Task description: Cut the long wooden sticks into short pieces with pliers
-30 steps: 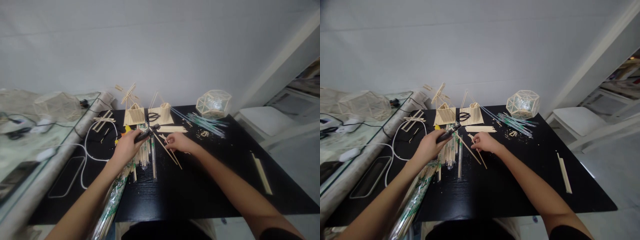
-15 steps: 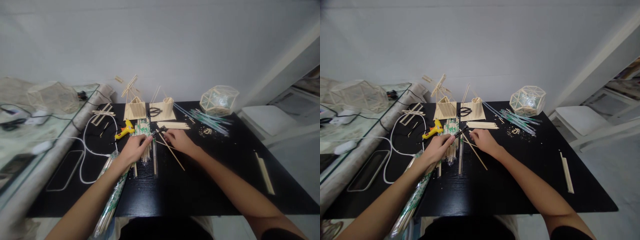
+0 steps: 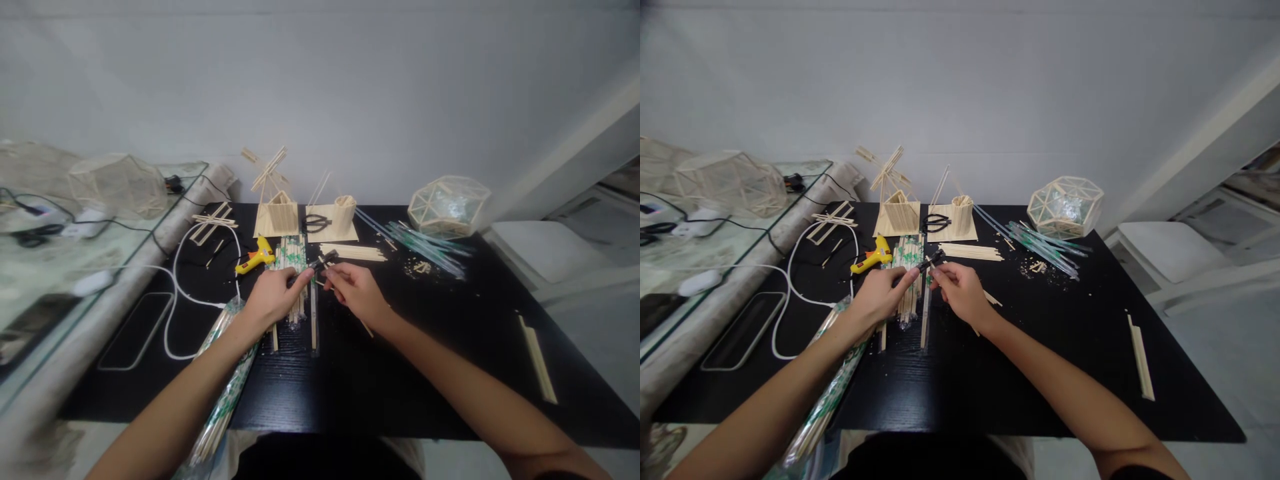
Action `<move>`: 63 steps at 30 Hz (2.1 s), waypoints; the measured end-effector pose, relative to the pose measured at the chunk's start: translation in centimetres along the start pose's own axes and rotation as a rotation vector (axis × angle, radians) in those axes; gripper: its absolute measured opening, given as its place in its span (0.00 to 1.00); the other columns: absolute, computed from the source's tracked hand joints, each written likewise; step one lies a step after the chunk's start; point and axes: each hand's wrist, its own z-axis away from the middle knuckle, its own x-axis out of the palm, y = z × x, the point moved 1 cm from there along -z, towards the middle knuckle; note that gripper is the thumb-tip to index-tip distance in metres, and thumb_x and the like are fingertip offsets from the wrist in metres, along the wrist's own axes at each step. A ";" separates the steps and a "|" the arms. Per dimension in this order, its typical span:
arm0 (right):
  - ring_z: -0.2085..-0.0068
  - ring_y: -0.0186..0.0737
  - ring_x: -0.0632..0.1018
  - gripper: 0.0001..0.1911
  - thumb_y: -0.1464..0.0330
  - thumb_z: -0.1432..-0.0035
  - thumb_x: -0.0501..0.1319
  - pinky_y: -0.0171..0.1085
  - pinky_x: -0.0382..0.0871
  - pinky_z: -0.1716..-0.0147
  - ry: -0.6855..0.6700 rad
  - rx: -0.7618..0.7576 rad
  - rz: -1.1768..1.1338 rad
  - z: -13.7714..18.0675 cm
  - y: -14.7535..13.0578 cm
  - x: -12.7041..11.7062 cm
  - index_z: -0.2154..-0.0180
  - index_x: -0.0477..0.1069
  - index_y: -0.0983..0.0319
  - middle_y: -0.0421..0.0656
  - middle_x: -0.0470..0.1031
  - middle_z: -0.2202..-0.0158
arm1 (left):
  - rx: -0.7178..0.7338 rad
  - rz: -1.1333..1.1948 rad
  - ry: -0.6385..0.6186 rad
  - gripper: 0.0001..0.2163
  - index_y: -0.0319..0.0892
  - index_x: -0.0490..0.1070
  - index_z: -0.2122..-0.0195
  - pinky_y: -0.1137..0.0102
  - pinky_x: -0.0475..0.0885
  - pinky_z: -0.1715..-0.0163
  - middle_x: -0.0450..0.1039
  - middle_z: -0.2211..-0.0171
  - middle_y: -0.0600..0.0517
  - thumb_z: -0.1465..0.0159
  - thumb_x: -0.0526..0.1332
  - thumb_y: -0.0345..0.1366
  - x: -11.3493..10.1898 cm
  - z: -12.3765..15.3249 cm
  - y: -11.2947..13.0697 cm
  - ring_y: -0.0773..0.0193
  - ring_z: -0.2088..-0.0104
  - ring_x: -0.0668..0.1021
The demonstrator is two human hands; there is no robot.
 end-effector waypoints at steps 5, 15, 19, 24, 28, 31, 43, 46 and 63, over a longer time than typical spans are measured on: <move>0.78 0.30 0.65 0.19 0.53 0.38 0.63 0.32 0.55 0.80 0.060 -0.051 0.038 0.2 0.4 0.0 0.65 0.78 0.64 0.39 0.71 0.75 | 0.041 -0.018 0.030 0.27 0.43 0.67 0.72 0.67 0.58 0.69 0.71 0.75 0.50 0.30 0.46 0.60 0.2 0.0 0.1 0.58 0.71 0.74; 0.83 0.23 0.54 0.19 0.54 0.44 0.70 0.30 0.40 0.84 -0.187 0.155 -0.301 0.3 -1.0 -0.3 0.68 0.76 0.65 0.34 0.63 0.80 | 0.242 0.137 0.052 0.23 0.42 0.69 0.68 0.68 0.62 0.66 0.71 0.71 0.51 0.28 0.48 0.54 -0.1 0.0 -1.0 0.60 0.69 0.73; 0.83 0.22 0.51 0.19 0.56 0.45 0.72 0.28 0.38 0.85 -0.329 0.275 -0.419 0.4 -1.4 -0.4 0.69 0.75 0.66 0.33 0.62 0.80 | 0.352 0.220 0.047 0.22 0.41 0.72 0.64 0.67 0.64 0.64 0.74 0.68 0.50 0.28 0.49 0.53 -0.2 -0.1 -1.7 0.59 0.67 0.75; 0.82 0.22 0.46 0.19 0.57 0.48 0.74 0.26 0.35 0.87 -0.470 0.431 -0.564 0.6 -1.6 -0.5 0.69 0.74 0.65 0.31 0.59 0.82 | 0.447 0.286 0.021 0.22 0.40 0.72 0.62 0.67 0.65 0.63 0.74 0.67 0.50 0.28 0.49 0.53 -0.3 -0.2 -2.1 0.59 0.66 0.75; 0.82 0.22 0.46 0.19 0.57 0.49 0.75 0.26 0.34 0.87 -0.481 0.460 -0.601 0.8 -1.9 -0.4 0.69 0.73 0.65 0.30 0.59 0.82 | 0.446 0.262 0.025 0.21 0.41 0.69 0.67 0.68 0.63 0.67 0.70 0.72 0.52 0.29 0.49 0.53 -0.5 -0.1 -1.9 0.62 0.70 0.72; 0.82 0.22 0.46 0.19 0.58 0.48 0.74 0.25 0.35 0.87 -0.460 0.445 -0.603 0.8 -2.1 -0.5 0.69 0.73 0.65 0.31 0.59 0.81 | 0.408 0.222 0.050 0.21 0.42 0.65 0.72 0.69 0.59 0.70 0.65 0.76 0.55 0.29 0.50 0.52 -0.7 0.0 -1.5 0.65 0.74 0.69; 0.67 0.35 0.79 0.29 0.64 0.48 0.74 0.34 0.78 0.78 -0.285 0.020 -0.196 0.2 -2.8 -1.7 0.48 0.66 0.57 0.44 0.72 0.52 | 0.193 0.243 -0.059 0.27 0.42 0.62 0.77 0.69 0.56 0.72 0.61 0.81 0.57 0.28 0.47 0.55 -0.5 0.0 -0.7 0.67 0.76 0.66; 0.62 0.39 0.81 0.26 0.68 0.49 0.75 0.37 0.82 0.72 -0.325 -0.007 -0.214 0.1 -3.5 -2.2 0.49 0.69 0.57 0.46 0.70 0.46 | 0.187 0.272 -0.109 0.28 0.42 0.62 0.78 0.69 0.57 0.72 0.62 0.81 0.56 0.28 0.47 0.56 -0.2 0.1 -0.5 0.66 0.77 0.66; 0.63 0.38 0.83 0.25 0.73 0.57 0.78 0.34 0.83 0.71 -0.342 0.253 -0.424 -0.3 -3.3 -2.4 0.54 0.79 0.60 0.44 0.75 0.53 | 0.155 0.282 -0.123 0.28 0.42 0.61 0.81 0.69 0.55 0.74 0.61 0.83 0.55 0.28 0.47 0.56 0.2 0.2 -0.4 0.67 0.79 0.64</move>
